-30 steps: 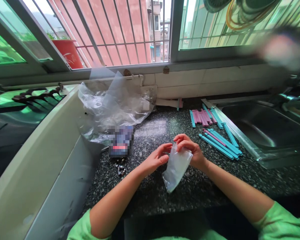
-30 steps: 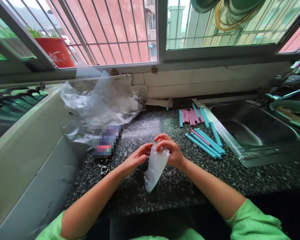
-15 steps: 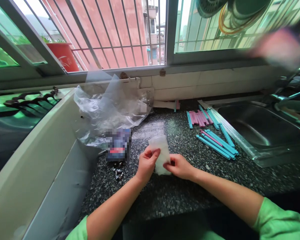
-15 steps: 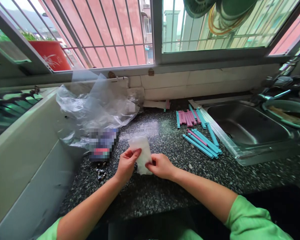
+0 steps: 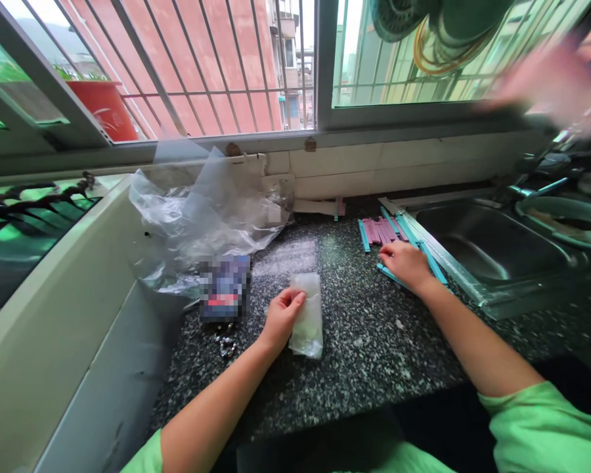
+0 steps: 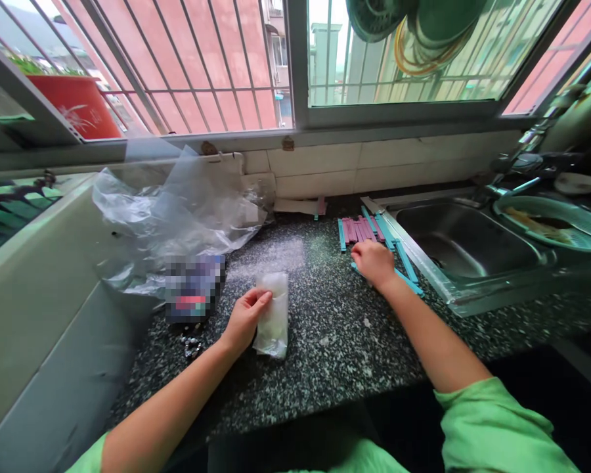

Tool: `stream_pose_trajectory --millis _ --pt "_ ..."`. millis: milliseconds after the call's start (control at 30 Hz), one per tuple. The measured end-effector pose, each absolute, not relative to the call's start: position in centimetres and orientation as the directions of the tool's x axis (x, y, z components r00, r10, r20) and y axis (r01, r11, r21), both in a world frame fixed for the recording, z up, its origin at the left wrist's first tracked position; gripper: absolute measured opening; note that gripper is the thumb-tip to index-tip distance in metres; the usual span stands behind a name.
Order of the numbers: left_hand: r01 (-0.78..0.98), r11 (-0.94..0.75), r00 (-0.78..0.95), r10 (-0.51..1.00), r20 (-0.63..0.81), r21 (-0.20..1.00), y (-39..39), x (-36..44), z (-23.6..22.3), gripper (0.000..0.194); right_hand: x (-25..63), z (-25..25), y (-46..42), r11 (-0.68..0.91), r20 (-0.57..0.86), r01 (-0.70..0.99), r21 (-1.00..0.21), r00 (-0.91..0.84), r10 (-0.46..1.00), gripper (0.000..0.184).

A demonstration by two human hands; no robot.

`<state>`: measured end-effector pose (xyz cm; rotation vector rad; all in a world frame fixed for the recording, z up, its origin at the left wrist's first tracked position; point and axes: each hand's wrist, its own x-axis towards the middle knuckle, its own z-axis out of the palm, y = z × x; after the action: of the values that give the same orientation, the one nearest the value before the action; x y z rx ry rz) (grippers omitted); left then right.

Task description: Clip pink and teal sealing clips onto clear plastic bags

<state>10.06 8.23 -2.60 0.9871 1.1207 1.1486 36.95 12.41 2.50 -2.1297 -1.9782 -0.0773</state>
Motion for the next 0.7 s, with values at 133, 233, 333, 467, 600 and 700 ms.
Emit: stream_pose_trajectory --millis 133,233,333,467,600,700 --pt "-0.135 0.143 0.119 0.985 -0.127 0.980 8.3 10.0 -2.9 0.035 39.7 3.7 14.7 -0.182 -0.034 0.979 0.089 0.186 0.982 0.029" --pt "-0.081 0.106 0.154 0.984 -0.093 0.991 8.4 9.9 -3.1 0.032 39.3 3.5 15.7 -0.202 -0.117 0.972 0.122 0.216 0.969 0.034" --pt "-0.052 0.092 0.170 0.982 -0.082 0.994 8.5 9.7 -3.2 0.030 38.2 3.1 16.4 -0.233 -0.126 0.962 0.145 0.252 0.960 0.032" --pt "-0.046 0.085 0.176 0.982 -0.076 0.995 8.6 9.6 -3.2 0.028 36.9 3.6 17.1 -0.262 -0.104 0.949 0.175 0.282 0.954 0.029" --pt "-0.054 0.072 0.117 0.991 -0.066 0.996 8.8 9.5 -3.1 0.025 34.6 5.5 16.7 -0.206 -0.015 0.958 0.198 0.213 0.977 0.031" --pt "-0.078 0.074 0.051 0.996 -0.070 0.994 8.8 9.5 -3.2 0.024 31.3 6.3 15.7 -0.065 0.108 0.972 0.226 0.042 0.993 0.031"
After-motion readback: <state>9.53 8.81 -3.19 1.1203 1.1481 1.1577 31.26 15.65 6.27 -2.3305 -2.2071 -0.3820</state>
